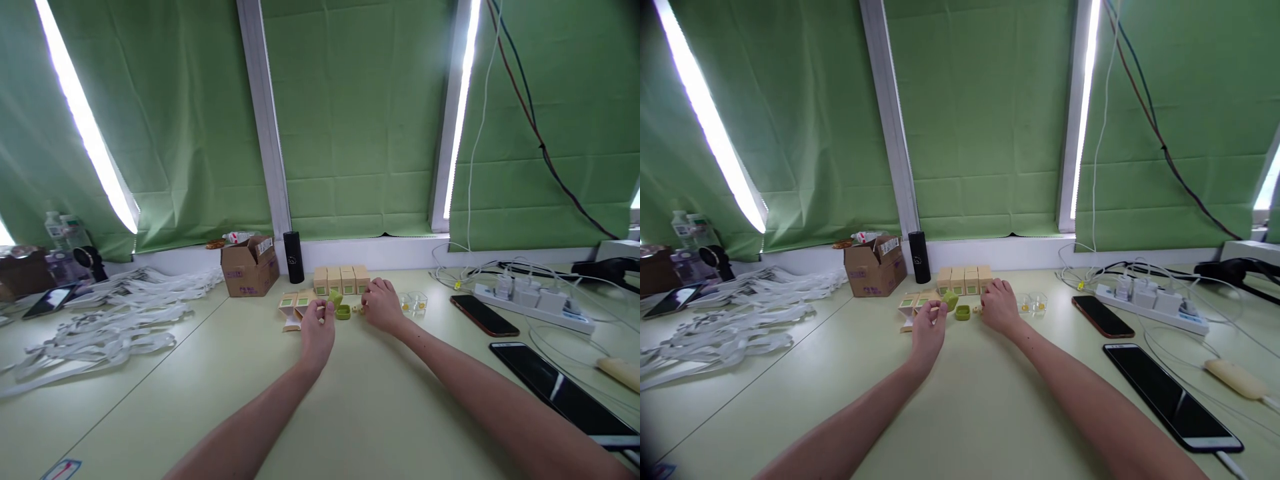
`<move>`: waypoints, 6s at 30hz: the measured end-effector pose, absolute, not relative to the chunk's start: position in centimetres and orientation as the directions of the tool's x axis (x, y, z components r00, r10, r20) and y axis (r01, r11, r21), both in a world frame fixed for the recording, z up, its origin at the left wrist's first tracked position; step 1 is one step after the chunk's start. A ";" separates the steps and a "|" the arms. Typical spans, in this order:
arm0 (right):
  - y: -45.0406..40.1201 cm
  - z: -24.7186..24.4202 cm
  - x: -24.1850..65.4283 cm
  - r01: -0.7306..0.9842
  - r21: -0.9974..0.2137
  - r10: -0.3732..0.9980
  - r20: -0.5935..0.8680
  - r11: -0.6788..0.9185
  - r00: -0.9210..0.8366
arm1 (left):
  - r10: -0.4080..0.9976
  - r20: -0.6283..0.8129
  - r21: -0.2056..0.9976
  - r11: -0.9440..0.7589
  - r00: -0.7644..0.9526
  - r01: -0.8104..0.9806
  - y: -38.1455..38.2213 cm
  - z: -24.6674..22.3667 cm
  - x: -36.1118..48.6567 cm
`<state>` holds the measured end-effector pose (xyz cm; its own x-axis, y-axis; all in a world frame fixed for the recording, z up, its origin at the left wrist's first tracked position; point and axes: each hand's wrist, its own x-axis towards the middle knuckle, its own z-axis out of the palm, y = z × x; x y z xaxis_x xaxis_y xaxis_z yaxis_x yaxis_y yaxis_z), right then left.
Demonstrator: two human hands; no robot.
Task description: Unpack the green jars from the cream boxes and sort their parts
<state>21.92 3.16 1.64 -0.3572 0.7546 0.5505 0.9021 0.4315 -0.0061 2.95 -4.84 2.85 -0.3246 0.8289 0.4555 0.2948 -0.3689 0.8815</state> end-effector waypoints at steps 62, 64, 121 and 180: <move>-9.0 1.1 22.1 0.767 -0.263 0.807 0.282 0.585 -0.519 | 0.925 0.314 -0.035 -0.212 0.212 0.977 1.1 6.1 0.2; -9.0 1.0 22.1 0.767 -0.260 0.805 0.285 0.587 -0.520 | 0.932 0.290 -0.069 -0.208 0.219 0.976 1.5 5.6 0.1; -9.1 1.4 22.0 0.776 -0.265 0.818 0.250 0.573 -0.519 | 0.897 0.381 0.235 -0.328 0.224 0.915 0.0 8.2 0.5; 3.1 7.3 25.6 0.794 -0.446 0.849 0.503 0.413 -0.159 | 0.859 0.417 0.392 -0.464 0.296 0.794 -5.9 2.4 0.8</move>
